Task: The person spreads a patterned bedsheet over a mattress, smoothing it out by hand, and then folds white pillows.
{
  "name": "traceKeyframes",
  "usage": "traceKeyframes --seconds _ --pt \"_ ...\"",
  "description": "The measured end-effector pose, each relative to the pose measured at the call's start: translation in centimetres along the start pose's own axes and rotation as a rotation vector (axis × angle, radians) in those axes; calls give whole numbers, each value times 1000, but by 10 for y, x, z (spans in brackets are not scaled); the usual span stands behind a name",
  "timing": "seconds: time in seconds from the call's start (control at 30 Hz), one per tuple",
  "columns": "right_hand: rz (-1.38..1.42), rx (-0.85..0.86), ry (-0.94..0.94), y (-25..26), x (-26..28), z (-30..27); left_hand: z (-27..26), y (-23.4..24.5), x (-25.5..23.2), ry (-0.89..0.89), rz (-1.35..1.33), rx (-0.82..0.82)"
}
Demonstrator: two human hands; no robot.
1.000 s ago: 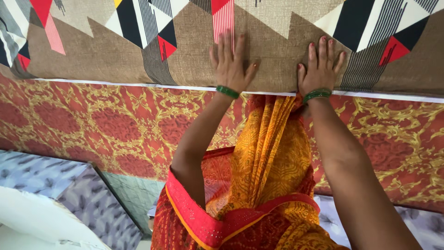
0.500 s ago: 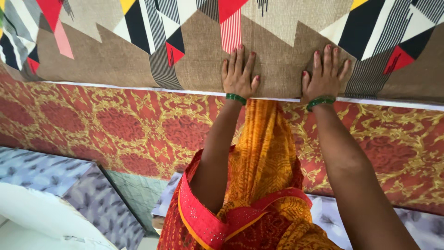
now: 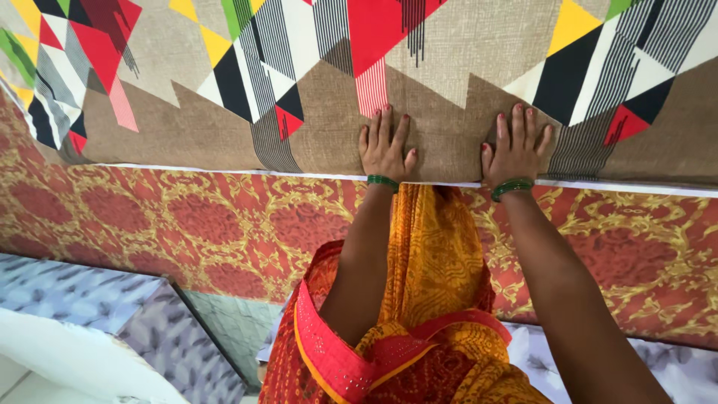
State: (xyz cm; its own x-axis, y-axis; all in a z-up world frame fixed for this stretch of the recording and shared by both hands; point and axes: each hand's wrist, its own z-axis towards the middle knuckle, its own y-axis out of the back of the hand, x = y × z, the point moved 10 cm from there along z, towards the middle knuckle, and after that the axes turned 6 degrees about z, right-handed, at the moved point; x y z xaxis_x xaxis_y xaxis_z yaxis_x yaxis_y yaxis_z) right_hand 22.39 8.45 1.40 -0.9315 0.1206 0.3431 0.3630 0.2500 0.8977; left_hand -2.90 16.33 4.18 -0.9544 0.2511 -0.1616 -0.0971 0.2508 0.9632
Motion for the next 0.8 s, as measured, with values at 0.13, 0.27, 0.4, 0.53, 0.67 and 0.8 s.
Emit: traceKeyframes --seconds 0.13,0.27,0.4,0.53,0.67,0.8 --pt "41 20 -3 2 0 6 3 0 2 13 -26 1" --pt "71 -13 50 19 11 7 3 0 3 18 -33 22" --pt "120 21 147 33 32 52 4 1 4 26 -38 47" --pt "191 210 78 27 49 136 4 7 3 18 -34 0" --pt "94 255 122 14 80 167 3 10 2 7 -45 -43" --pt "-153 454 188 -29 115 124 4 9 5 42 -56 2"
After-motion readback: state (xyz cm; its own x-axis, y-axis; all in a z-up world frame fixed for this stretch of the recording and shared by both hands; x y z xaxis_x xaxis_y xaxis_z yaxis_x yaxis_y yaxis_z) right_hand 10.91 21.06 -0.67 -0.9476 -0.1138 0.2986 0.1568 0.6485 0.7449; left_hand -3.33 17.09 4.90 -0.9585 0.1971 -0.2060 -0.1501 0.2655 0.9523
